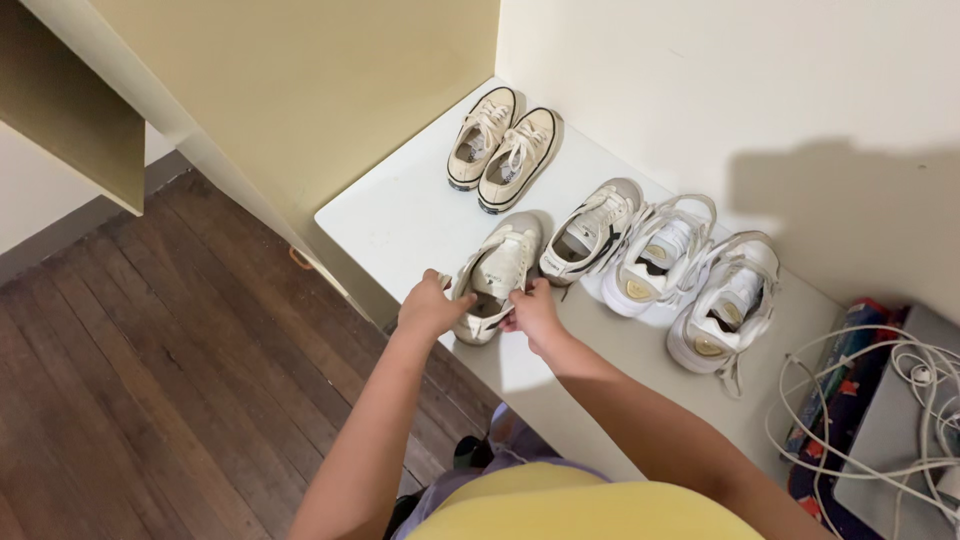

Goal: The person unlaces and relaces two pairs of shoes on a white bench. They first remove the laces from a pair of white sneakers, then re-lace them. They repeat the same process with a pair of beige canvas shoes, finishing by placing the laced shoes back on the bench.

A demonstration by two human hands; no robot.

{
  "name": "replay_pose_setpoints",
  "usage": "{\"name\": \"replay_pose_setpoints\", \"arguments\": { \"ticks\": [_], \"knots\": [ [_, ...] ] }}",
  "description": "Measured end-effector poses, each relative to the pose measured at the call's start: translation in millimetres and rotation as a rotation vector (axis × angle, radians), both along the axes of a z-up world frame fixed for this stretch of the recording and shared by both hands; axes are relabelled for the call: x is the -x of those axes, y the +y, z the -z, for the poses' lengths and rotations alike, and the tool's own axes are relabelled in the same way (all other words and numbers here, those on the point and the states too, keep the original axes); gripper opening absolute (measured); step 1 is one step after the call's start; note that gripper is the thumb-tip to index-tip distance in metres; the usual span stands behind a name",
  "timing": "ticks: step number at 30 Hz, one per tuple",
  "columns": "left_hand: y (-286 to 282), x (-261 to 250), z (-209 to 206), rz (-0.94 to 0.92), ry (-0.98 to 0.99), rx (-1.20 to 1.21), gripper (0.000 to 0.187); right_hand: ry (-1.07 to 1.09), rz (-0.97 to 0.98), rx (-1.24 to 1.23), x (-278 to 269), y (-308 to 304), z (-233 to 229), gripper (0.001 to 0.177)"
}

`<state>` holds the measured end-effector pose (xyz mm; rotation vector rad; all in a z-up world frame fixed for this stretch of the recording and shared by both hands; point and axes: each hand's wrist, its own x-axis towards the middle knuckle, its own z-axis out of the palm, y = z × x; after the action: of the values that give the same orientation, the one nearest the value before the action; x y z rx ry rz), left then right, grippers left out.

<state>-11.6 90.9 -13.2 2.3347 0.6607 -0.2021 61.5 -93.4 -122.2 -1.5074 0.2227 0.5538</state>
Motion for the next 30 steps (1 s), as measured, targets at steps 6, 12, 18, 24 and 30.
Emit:
{"name": "replay_pose_setpoints", "arguments": {
  "ticks": [6,12,18,24,30],
  "knots": [
    [0,-46,23,-0.045,-0.177,0.292,0.053,-0.162,0.095,-0.035,-43,-4,-20,0.033],
    [-11,-129,44,0.023,-0.321,0.275,0.039,-0.186,0.132,0.044,-115,-15,-33,0.037],
    [-41,-187,50,0.005,-0.259,0.201,0.040,-0.512,0.001,0.729,-173,-48,-48,0.039],
    [-55,-215,65,-0.010,-0.272,0.119,0.041,-0.584,-0.128,1.136,-182,-42,-62,0.042],
    [-59,-214,81,0.003,-0.236,0.141,0.041,-0.689,-0.246,1.268,-177,-41,-67,0.037]
  ]
}}
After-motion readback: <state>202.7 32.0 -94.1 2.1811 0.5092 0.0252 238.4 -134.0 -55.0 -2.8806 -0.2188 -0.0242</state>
